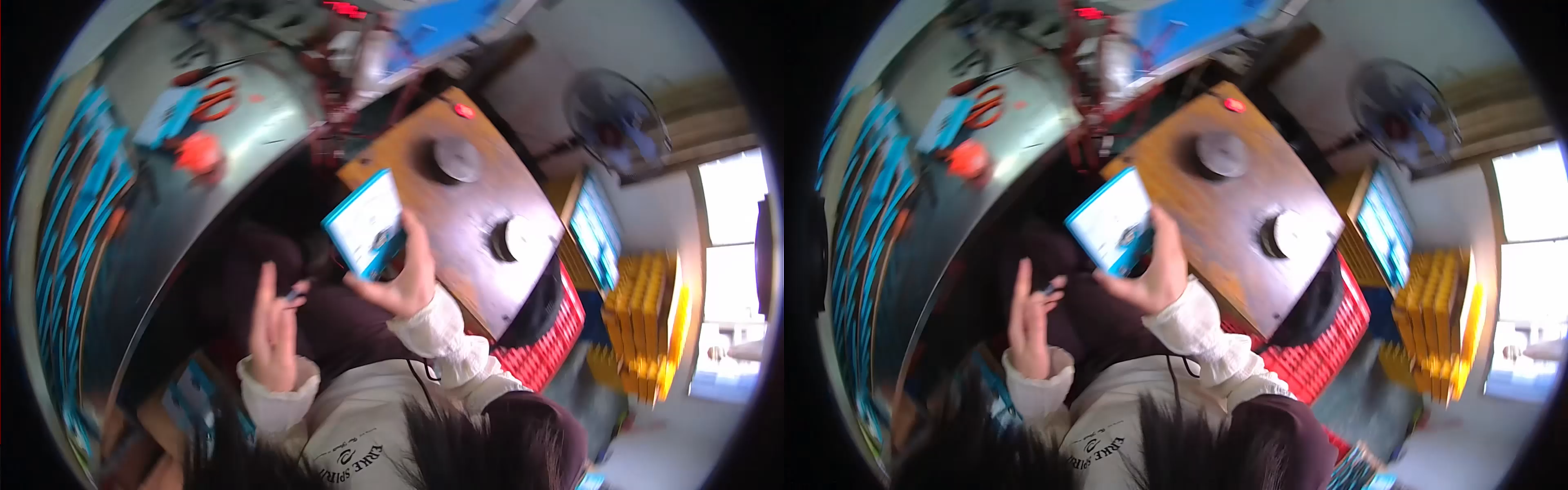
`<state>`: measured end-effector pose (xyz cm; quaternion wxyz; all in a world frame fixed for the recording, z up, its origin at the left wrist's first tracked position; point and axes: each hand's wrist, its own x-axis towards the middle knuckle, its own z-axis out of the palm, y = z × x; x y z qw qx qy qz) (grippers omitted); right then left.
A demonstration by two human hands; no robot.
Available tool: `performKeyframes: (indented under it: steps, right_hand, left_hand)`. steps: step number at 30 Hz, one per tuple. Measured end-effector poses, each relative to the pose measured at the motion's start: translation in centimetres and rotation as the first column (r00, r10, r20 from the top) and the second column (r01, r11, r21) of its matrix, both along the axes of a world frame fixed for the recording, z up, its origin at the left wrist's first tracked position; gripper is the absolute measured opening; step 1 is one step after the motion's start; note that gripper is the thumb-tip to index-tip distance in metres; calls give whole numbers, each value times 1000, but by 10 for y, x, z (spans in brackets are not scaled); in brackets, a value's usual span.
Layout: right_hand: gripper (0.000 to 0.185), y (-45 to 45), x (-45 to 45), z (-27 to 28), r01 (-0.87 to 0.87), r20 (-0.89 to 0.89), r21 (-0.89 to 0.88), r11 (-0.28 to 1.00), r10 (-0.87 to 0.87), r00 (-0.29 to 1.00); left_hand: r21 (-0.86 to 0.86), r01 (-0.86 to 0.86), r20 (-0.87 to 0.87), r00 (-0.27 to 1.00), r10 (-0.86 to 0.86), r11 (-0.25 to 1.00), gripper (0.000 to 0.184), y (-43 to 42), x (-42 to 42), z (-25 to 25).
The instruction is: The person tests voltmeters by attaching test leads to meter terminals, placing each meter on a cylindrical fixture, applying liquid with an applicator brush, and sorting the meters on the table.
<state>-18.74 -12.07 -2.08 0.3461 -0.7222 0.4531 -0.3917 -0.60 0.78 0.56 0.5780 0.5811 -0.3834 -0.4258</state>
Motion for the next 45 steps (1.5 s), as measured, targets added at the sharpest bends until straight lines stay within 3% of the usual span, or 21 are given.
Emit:
performKeyframes:
  steps: [1, 2, 3, 4, 5, 6, 7, 10, 12, 27, 30, 32, 36, 39, 40, 42, 43, 45]
  right_hand:
    - [100, -8, -26, 1, 175, -65, -42, 984, -178, 982]
    - [99, -10, -38, 21, 388, 111, 194, 901, -413, 904]
    - [98, -20, -76, 10, 524, -162, -130, 842, -540, 826]
    - [98, -31, -113, -2, 638, -243, -162, 753, -657, 713]
    - [98, -39, -149, -21, 699, -285, -306, 646, -763, 580]
    - [101, -42, -167, -15, 763, -250, -218, 608, -791, 559]
    - [103, -47, -190, -34, 798, -364, -321, 510, -844, 393]
    - [103, -51, -203, -46, 841, -324, -246, 482, -859, 397]
    - [102, -50, -205, -53, 812, -345, -340, 475, -866, 362]
    - [104, -49, -199, -47, 819, -349, -322, 474, -864, 363]
    - [103, -48, -198, -47, 816, -332, -325, 478, -866, 375]
    - [103, -48, -198, -46, 816, -335, -325, 479, -865, 374]
    - [103, -49, -197, -46, 819, -338, -319, 477, -865, 372]
    - [102, -48, -197, -46, 827, -338, -309, 470, -867, 367]
    - [103, -48, -198, -47, 822, -337, -318, 472, -867, 367]
    - [103, -48, -198, -47, 817, -338, -328, 474, -867, 367]
    - [103, -48, -198, -47, 819, -342, -322, 475, -865, 367]
    - [104, -48, -198, -47, 819, -347, -316, 479, -862, 370]
  left_hand:
    - [-27, -13, -4, 1000, 13, 1000, 51, -1, 3, -4]
    - [36, -31, 25, 999, 30, 999, 51, 1, 10, -9]
    - [99, -63, 63, 996, 57, 993, 51, 5, 20, -16]
    - [122, -79, 59, 996, 72, 989, 50, 7, 33, -30]
    - [139, -102, 57, 994, 95, 985, 50, 9, 41, -41]
    - [196, -123, 43, 992, 117, 973, 47, 5, 41, -29]
    - [180, -71, 42, 997, 65, 981, 47, 1, 44, -22]
    - [106, -11, 49, 999, 6, 994, 48, -9, 40, -11]
    - [82, 93, 80, 992, -99, 992, 48, -13, 36, -3]
    - [165, 63, 15, 998, -67, 984, 50, -8, 21, -14]
    - [167, 9, 92, 995, -24, 986, 35, -4, 28, -22]
    - [28, -39, 15, 999, 38, 999, 20, 5, 38, -40]
    - [-67, -100, -35, 995, 98, 993, 17, 11, 39, -44]
    - [-73, -80, -72, 995, 74, 994, 27, 22, 62, -70]
    - [-249, 97, 34, 995, -92, 964, 41, 17, 65, -70]
    - [-394, 281, 164, 958, -233, 875, 55, 10, 66, -64]
    - [-352, 323, -41, 932, -359, 878, 68, 8, 65, -56]
    - [-319, 367, -250, 856, -452, 874, 81, 10, 69, -56]
